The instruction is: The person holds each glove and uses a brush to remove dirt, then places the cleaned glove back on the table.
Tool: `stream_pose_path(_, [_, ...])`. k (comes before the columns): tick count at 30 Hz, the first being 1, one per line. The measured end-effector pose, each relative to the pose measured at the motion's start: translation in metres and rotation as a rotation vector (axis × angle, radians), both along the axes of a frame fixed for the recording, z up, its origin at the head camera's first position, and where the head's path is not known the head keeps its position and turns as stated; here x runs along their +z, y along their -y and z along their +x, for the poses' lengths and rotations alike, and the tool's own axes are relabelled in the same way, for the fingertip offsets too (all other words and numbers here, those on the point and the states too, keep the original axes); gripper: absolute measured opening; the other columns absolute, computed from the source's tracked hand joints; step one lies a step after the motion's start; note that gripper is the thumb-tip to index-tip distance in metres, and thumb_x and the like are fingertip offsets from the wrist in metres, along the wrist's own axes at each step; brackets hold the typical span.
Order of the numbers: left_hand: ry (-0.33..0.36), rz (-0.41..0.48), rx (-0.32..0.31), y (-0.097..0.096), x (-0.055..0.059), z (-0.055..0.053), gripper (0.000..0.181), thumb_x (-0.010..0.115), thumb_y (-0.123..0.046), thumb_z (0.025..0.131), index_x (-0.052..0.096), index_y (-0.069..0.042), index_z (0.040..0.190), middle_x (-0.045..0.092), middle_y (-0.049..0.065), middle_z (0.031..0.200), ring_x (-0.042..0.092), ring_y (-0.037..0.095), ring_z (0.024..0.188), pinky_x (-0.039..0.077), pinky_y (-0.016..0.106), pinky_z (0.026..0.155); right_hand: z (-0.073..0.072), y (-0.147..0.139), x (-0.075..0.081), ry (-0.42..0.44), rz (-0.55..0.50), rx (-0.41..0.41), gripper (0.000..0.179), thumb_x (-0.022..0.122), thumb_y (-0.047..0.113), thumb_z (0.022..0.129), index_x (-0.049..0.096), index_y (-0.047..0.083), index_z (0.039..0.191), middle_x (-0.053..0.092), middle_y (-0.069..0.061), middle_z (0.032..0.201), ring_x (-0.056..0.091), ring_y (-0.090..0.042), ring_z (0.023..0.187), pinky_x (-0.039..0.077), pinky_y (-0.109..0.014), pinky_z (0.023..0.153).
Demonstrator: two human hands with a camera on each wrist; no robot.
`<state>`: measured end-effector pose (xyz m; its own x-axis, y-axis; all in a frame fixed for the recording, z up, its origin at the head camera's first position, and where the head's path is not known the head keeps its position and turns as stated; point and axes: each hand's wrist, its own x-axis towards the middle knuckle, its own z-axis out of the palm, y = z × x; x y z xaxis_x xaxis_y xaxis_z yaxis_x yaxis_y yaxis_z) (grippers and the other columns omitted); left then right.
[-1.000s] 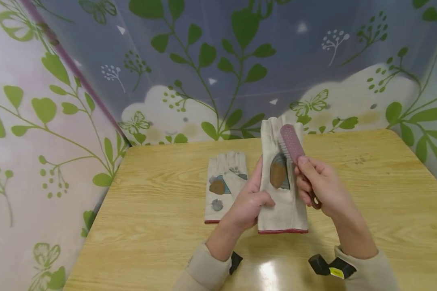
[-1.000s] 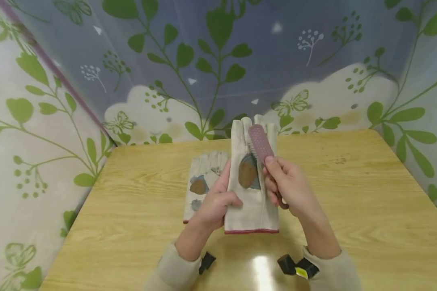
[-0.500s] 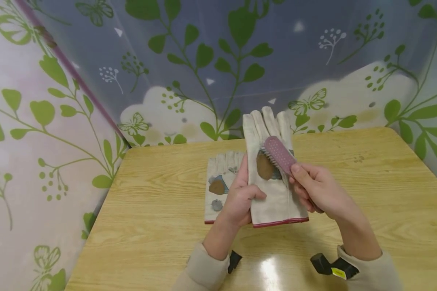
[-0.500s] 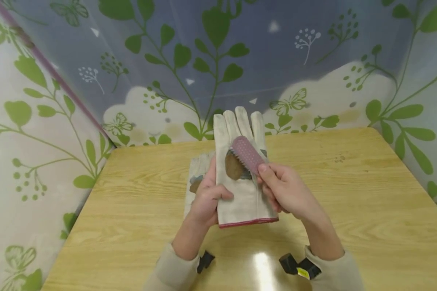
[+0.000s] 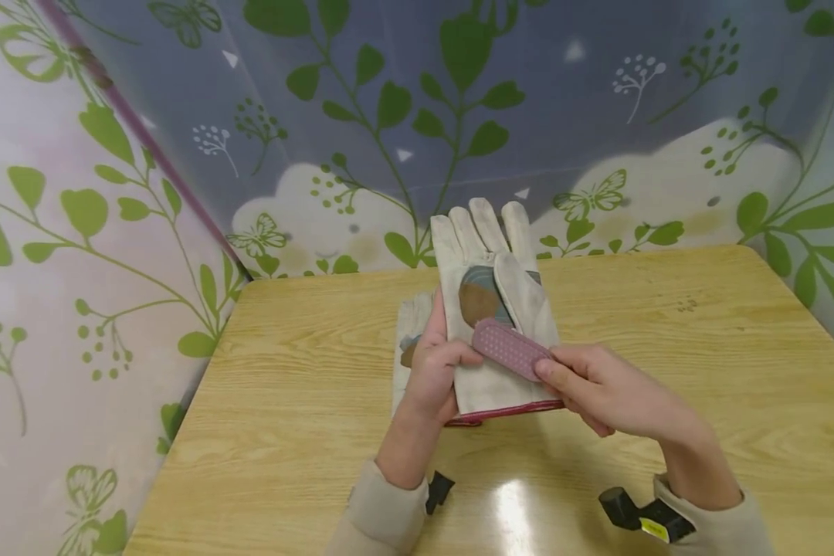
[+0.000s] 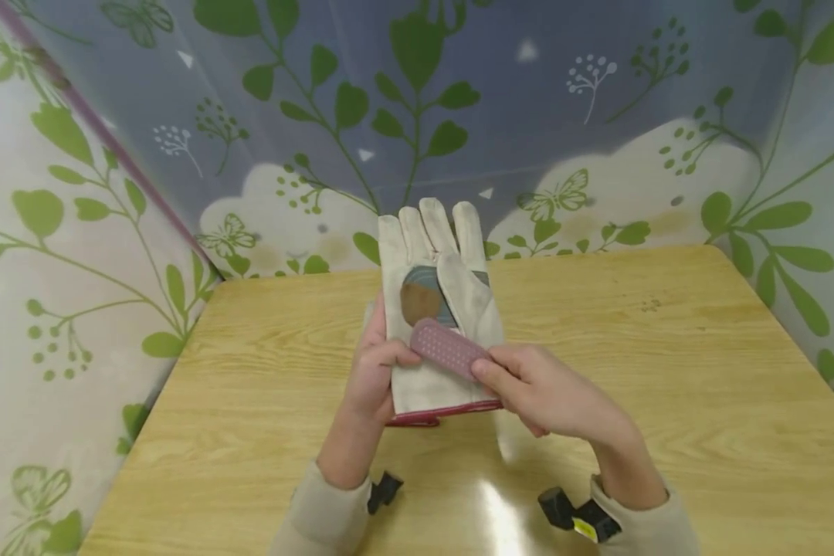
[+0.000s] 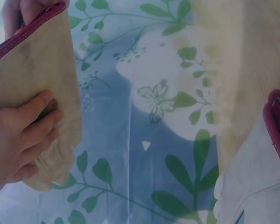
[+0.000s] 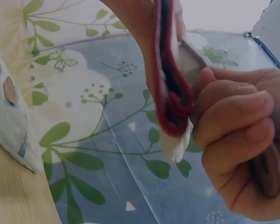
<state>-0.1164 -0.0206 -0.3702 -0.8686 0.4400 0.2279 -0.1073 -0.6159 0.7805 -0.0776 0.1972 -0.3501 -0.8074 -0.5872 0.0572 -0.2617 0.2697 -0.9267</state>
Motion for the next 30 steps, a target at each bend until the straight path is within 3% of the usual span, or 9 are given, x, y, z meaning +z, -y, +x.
stream_pose_path(3, [0.006,0.006,-0.008,0.002,0.000,-0.001,0.105,0.036,0.017,0.072,0.003,-0.032,0.160,0.021,0.007,0.162,0.029,0.027,0.144,0.045,0.031,0.102,-0.001,-0.006,0.000,0.012,-0.031,-0.011,0.030,0.038,0.013,0.107,0.051,0.002,0.082,0.040,-0.008,0.048,0.038,-0.016,0.031,0.034,-0.027,0.031])
stream_pose_path(7, [-0.010,-0.018,-0.024,0.003,0.001,-0.001,0.103,0.036,0.016,0.074,0.003,-0.031,0.160,0.023,0.009,0.161,0.032,0.032,0.142,0.048,0.032,0.099,-0.002,-0.005,0.001,0.031,-0.112,-0.137,0.033,0.035,0.018,0.109,0.048,0.000,0.085,0.039,-0.010,0.050,0.036,-0.018,0.034,0.030,-0.027,0.030])
stream_pose_path(9, [-0.032,-0.031,-0.028,0.003,0.001,-0.001,0.103,0.037,0.016,0.074,0.004,-0.030,0.160,0.023,0.011,0.161,0.033,0.033,0.142,0.049,0.033,0.098,-0.003,0.001,0.001,0.060,-0.103,-0.157,0.036,0.033,0.023,0.109,0.048,0.000,0.085,0.041,-0.007,0.050,0.038,-0.015,0.036,0.031,-0.028,0.031])
stream_pose_path(16, [-0.025,0.003,0.036,0.009,0.003,-0.006,0.107,0.034,0.017,0.071,0.005,-0.034,0.160,0.018,0.003,0.162,0.026,0.027,0.145,0.043,0.032,0.104,-0.001,0.006,0.001,0.123,0.105,-0.047,0.043,0.034,0.029,0.109,0.049,0.004,0.076,0.041,0.004,0.051,0.042,-0.010,0.033,0.039,-0.032,0.033])
stream_pose_path(19, [-0.020,0.025,0.038,0.011,0.005,-0.009,0.107,0.033,0.018,0.071,0.004,-0.035,0.160,0.017,0.002,0.163,0.024,0.027,0.147,0.042,0.033,0.105,-0.002,0.000,0.003,0.094,0.065,-0.048,0.041,0.033,0.024,0.109,0.047,0.003,0.077,0.040,0.000,0.050,0.040,-0.012,0.033,0.038,-0.032,0.034])
stream_pose_path(24, [-0.007,-0.027,0.008,0.009,0.004,-0.006,0.105,0.034,0.016,0.072,0.002,-0.033,0.160,0.020,0.007,0.162,0.031,0.032,0.143,0.049,0.032,0.098,-0.002,0.012,0.001,0.064,-0.080,-0.172,0.041,0.030,0.027,0.109,0.046,0.000,0.082,0.042,-0.008,0.051,0.037,-0.015,0.038,0.032,-0.029,0.033])
stream_pose_path(27, [-0.012,-0.059,0.011,0.006,0.003,-0.006,0.105,0.035,0.016,0.072,0.005,-0.032,0.160,0.022,0.008,0.161,0.032,0.030,0.142,0.048,0.032,0.099,-0.001,0.020,-0.001,0.067,-0.020,-0.164,0.040,0.031,0.029,0.109,0.049,0.002,0.085,0.042,-0.002,0.054,0.038,-0.010,0.038,0.034,-0.029,0.033])
stream_pose_path(30, [-0.006,-0.057,0.044,0.009,0.003,-0.010,0.105,0.035,0.016,0.071,0.007,-0.032,0.160,0.021,0.005,0.161,0.030,0.027,0.143,0.045,0.034,0.102,0.000,0.017,-0.002,0.062,0.094,-0.085,0.037,0.031,0.027,0.109,0.050,0.005,0.086,0.040,0.004,0.055,0.036,-0.005,0.037,0.037,-0.029,0.033])
